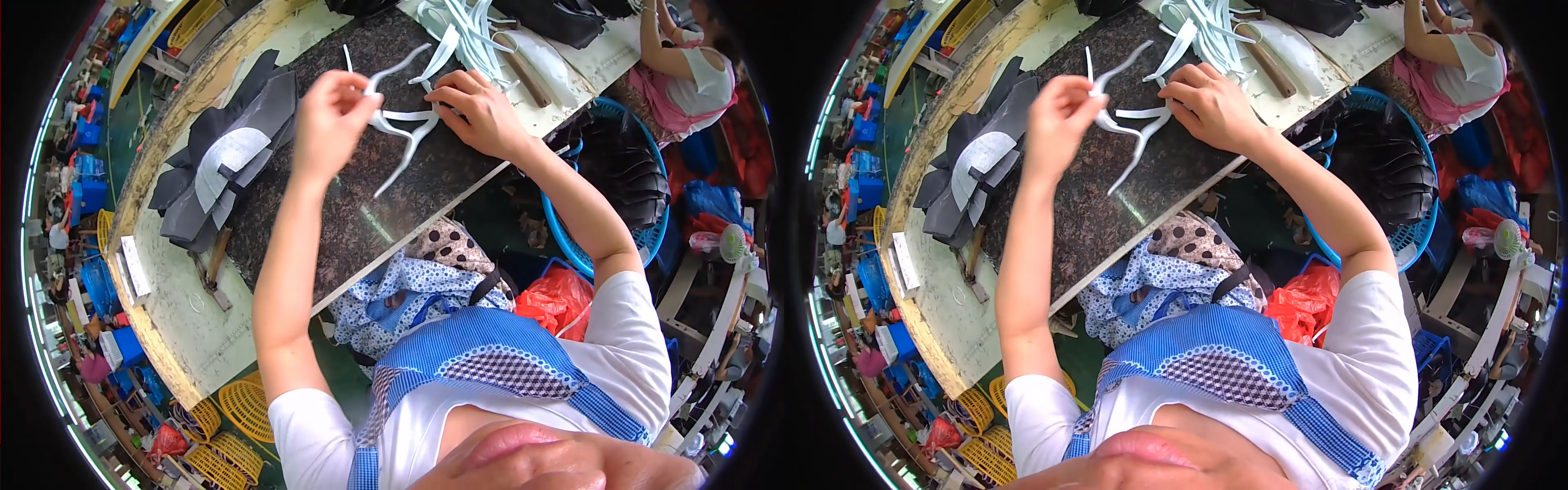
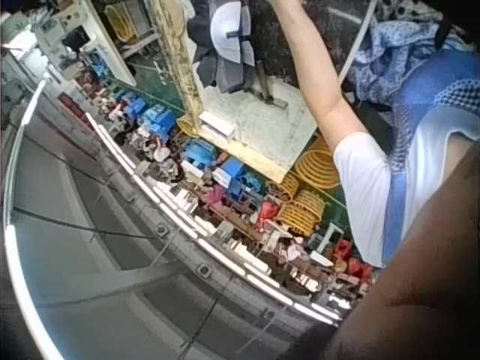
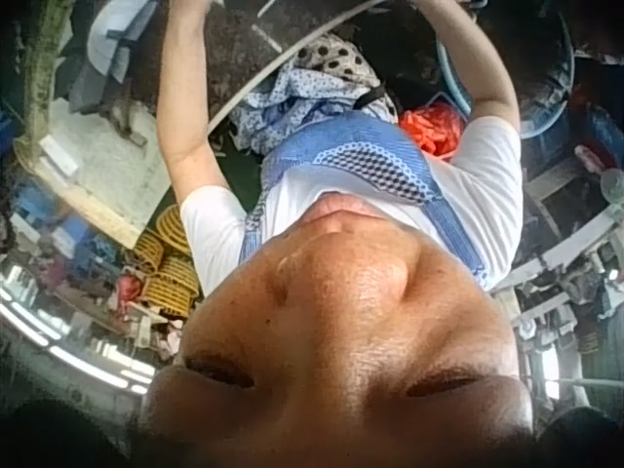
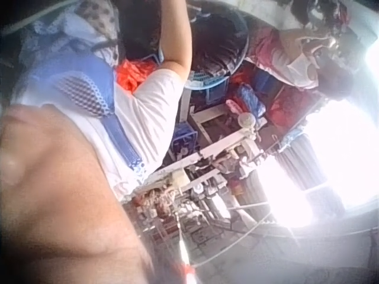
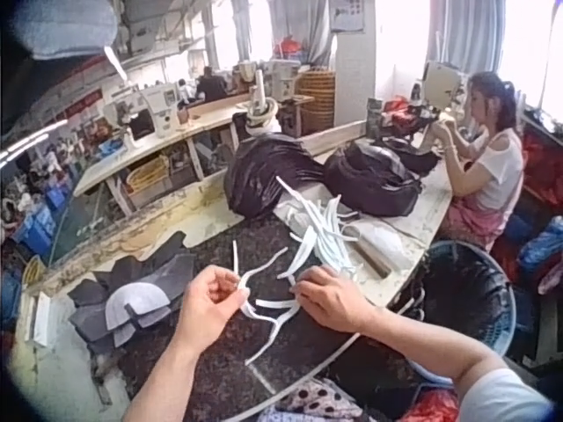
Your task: Applying adhesive reinforcement strips to the edges of black shoe upper components.
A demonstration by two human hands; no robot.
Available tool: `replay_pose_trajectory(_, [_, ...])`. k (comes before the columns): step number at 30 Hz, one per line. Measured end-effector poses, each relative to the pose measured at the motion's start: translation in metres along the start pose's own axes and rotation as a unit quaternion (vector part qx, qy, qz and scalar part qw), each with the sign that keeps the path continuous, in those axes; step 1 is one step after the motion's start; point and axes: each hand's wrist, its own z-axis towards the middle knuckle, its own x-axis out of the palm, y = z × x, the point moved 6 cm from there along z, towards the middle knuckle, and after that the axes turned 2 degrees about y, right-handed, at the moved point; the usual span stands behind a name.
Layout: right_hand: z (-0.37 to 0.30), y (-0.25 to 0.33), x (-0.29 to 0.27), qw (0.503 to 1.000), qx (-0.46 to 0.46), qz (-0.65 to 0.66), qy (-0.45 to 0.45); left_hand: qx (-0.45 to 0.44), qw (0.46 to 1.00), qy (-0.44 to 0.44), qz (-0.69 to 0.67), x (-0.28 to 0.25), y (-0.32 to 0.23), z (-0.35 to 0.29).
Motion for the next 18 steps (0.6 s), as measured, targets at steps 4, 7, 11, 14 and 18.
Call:
replay_pose_trajectory(4, [0.001,-0.002,-0.007,0.999,-0.007,-0.007,-0.046,0.003,0.978,-0.088,-0.188,-0.052,-0.011,-0.059])
replay_pose_trajectory(7, [0.0,0.009,-0.03,0.99,0.003,-0.007,-0.142,0.025,0.964,-0.101,-0.245,-0.052,-0.015,-0.085])
replay_pose_trajectory(11, [0.025,0.069,-0.016,0.918,0.182,0.35,0.04,0.017,0.965,-0.124,-0.233,-0.041,-0.018,-0.106])
replay_pose_trajectory(14, [0.035,0.109,0.025,0.782,0.17,0.592,0.097,0.018,0.982,-0.077,-0.17,-0.003,-0.018,-0.12])
replay_pose_trajectory(18, [0.032,0.107,0.011,0.629,0.189,0.747,0.103,0.238,0.934,-0.075,0.255,-0.019,-0.047,-0.146])
